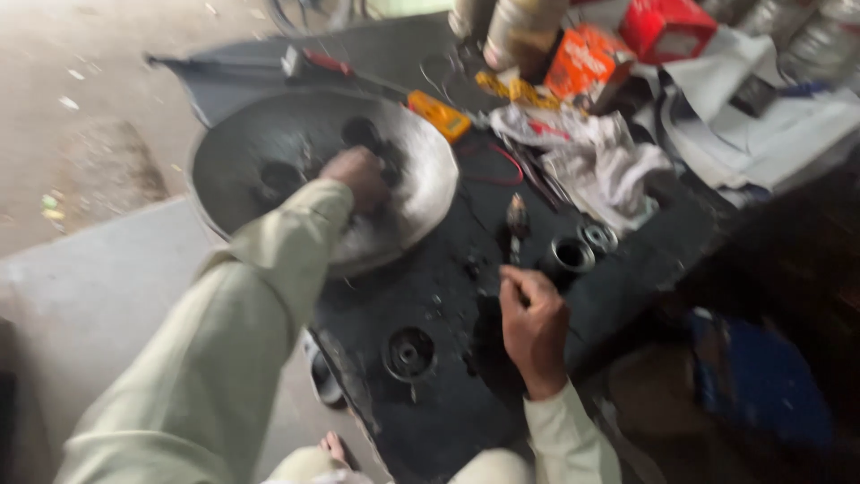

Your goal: The person sits at a workshop bench and works on a small metal housing, fitting small pins and components into it by hand. They pick parts from the bench and a metal bowl, press pieces into the housing, wipe parts with a white cloth, and turn the housing over while working on it on their lap.

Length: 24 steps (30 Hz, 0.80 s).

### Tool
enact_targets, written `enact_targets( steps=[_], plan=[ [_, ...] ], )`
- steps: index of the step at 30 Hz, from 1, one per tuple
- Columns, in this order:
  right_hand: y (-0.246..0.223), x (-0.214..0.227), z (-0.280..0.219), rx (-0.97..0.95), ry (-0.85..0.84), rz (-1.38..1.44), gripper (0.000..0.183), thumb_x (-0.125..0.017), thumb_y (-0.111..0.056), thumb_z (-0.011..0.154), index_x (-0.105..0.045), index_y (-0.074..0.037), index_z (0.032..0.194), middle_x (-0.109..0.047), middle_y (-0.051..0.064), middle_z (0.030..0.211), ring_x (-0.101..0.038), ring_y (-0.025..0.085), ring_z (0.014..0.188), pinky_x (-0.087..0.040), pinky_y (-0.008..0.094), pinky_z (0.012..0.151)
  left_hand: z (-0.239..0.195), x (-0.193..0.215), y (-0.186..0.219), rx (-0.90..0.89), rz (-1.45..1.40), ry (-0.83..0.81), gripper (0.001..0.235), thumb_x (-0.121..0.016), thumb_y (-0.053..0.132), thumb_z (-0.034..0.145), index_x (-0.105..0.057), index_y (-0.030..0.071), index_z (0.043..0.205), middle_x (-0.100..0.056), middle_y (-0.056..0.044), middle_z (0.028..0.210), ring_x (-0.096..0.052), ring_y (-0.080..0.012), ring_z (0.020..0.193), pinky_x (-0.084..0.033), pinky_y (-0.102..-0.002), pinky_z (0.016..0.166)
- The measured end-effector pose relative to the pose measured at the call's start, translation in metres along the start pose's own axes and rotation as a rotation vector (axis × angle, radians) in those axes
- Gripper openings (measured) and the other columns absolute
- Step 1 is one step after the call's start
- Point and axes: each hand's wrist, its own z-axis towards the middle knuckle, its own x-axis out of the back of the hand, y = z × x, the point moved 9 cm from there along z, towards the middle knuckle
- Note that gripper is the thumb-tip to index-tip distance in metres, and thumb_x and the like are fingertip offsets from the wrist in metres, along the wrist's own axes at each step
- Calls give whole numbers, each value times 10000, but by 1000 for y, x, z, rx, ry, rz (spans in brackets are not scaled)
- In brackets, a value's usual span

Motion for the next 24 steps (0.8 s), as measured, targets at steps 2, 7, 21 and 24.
enact_targets(
  steps=[2,7,21,24],
  plan=[
    [6,12,-2,-51,74,27,155,-663,-68,940,-756,-10,1051,-759,139,983,-719,264,885,-551,357,787,-9,2,0,14,-48,5,331,-761,194,769,-764,64,1074,-737,-200,1043,-724,-360,1001,-576,-423,893],
    [36,26,-12,-286,286,340,189,-629,-67,983,-743,13,1110,-764,65,941,-668,99,806,-524,242,719,-71,71,22,-210,-266,204,301,-701,184,844,-781,83,1115,-753,-201,1000,-741,-319,910,-577,-410,856],
    [-20,69,-118,-158,259,511,184,-595,-49,1065,-676,33,1208,-715,103,1086,-680,151,978,-566,275,893,-408,-99,28,163,-1509,-191,285,-755,80,871,-760,-71,1112,-791,-118,921,-716,-155,801,-578,-301,719],
    [-45,61,-173,-214,-21,533,182,-640,-47,1041,-700,-4,1207,-742,99,1066,-703,163,954,-578,288,884,-433,-134,52,267,-1639,-289,323,-721,75,907,-711,-49,1205,-764,-98,981,-708,-148,851,-567,-296,746]
  ],
)
